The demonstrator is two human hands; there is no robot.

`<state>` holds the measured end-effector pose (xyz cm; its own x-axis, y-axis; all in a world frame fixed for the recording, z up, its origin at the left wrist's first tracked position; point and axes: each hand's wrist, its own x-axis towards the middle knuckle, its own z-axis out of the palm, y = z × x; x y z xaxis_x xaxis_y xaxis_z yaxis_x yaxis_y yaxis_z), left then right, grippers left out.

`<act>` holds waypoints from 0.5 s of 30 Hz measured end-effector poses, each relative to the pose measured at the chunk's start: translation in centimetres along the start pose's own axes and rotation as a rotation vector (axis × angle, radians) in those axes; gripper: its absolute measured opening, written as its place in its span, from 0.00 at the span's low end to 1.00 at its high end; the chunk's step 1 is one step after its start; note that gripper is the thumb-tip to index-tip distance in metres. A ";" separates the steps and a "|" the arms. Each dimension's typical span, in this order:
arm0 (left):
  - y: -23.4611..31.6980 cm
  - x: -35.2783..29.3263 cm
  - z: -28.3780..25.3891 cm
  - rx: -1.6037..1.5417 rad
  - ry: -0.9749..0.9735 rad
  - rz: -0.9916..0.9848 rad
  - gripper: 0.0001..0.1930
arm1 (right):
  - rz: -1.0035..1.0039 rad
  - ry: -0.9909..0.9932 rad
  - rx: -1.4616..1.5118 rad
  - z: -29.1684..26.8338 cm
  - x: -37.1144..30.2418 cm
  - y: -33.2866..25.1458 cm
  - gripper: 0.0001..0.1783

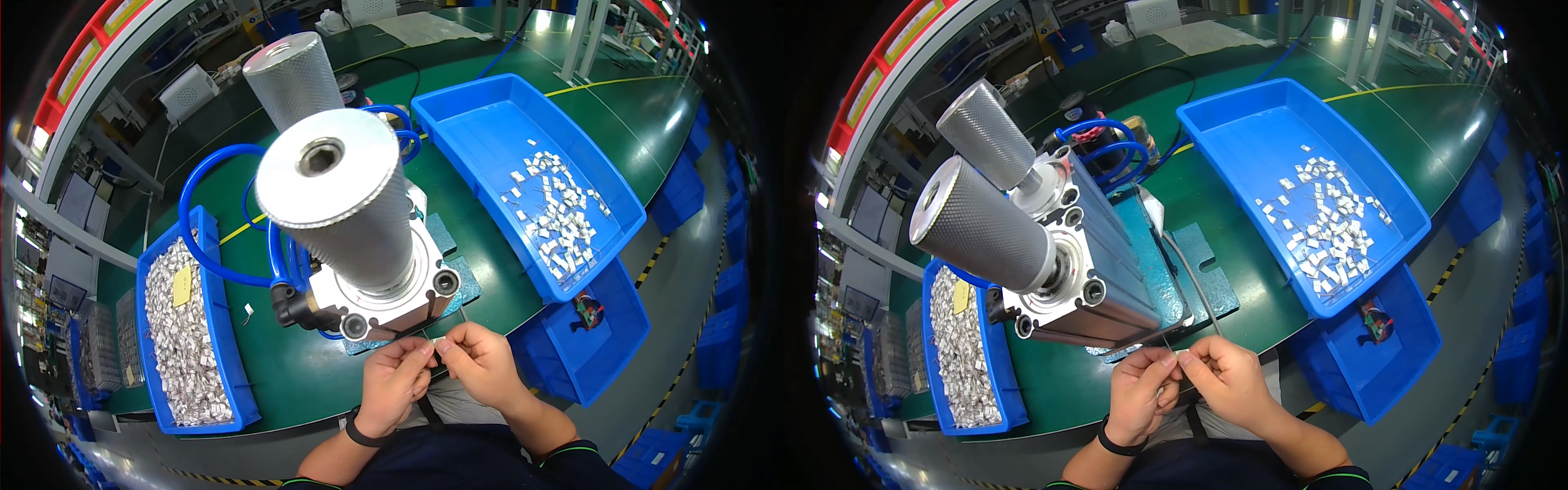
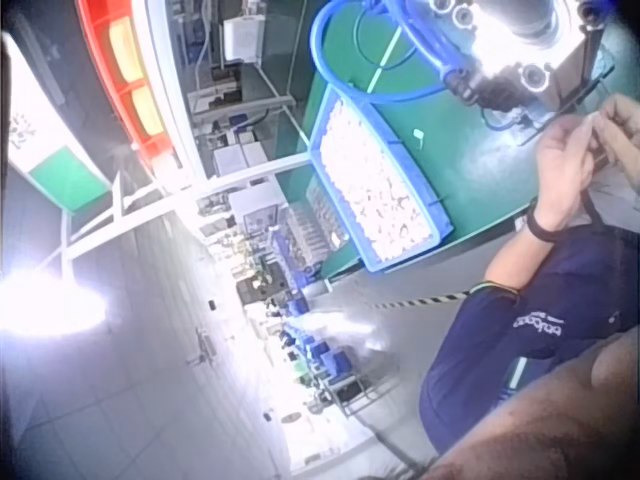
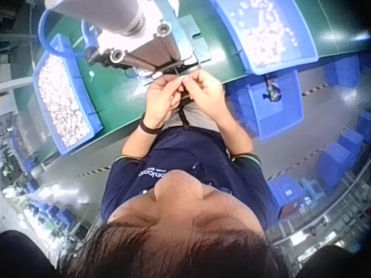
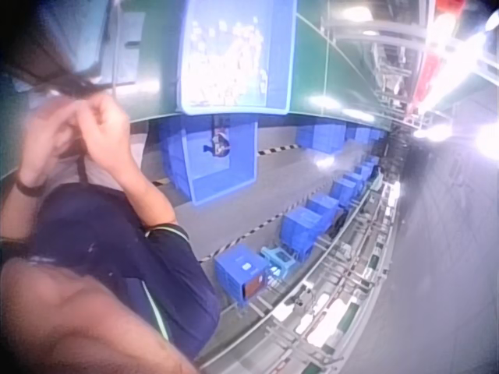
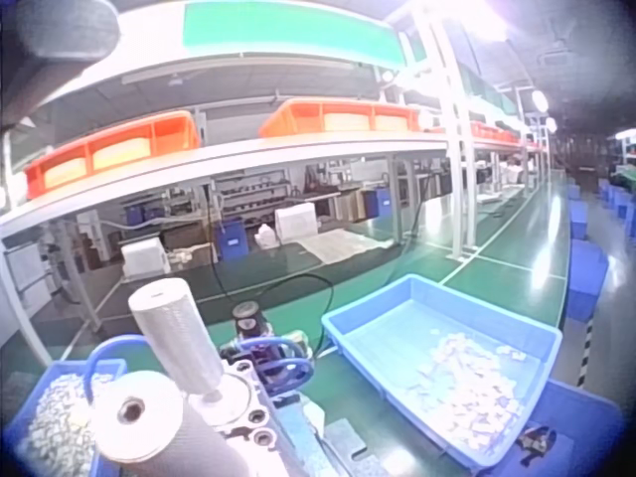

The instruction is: Assemble small plastic components using a pneumatic press at a factory workstation.

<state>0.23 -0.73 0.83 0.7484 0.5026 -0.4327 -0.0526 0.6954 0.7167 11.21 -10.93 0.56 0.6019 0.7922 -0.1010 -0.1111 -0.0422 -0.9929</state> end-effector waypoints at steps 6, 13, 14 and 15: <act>0.0 0.2 0.2 -0.010 0.013 0.019 0.06 | -0.097 0.070 -0.057 0.1 1.0 0.0 0.07; 0.1 0.3 0.3 -0.007 0.032 0.019 0.07 | -0.143 0.115 -0.083 0.6 1.7 -0.7 0.08; 0.2 0.3 0.4 -0.007 0.031 0.019 0.07 | -0.134 0.117 -0.108 0.6 1.8 -0.8 0.08; 0.3 0.4 0.4 -0.002 0.033 0.015 0.07 | -0.126 0.119 -0.133 0.6 1.8 -0.8 0.08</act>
<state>0.78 -0.58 1.09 0.7253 0.5299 -0.4394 -0.0655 0.6886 0.7222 11.95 -9.08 1.20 0.6943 0.7192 0.0259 0.0717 -0.0333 -0.9969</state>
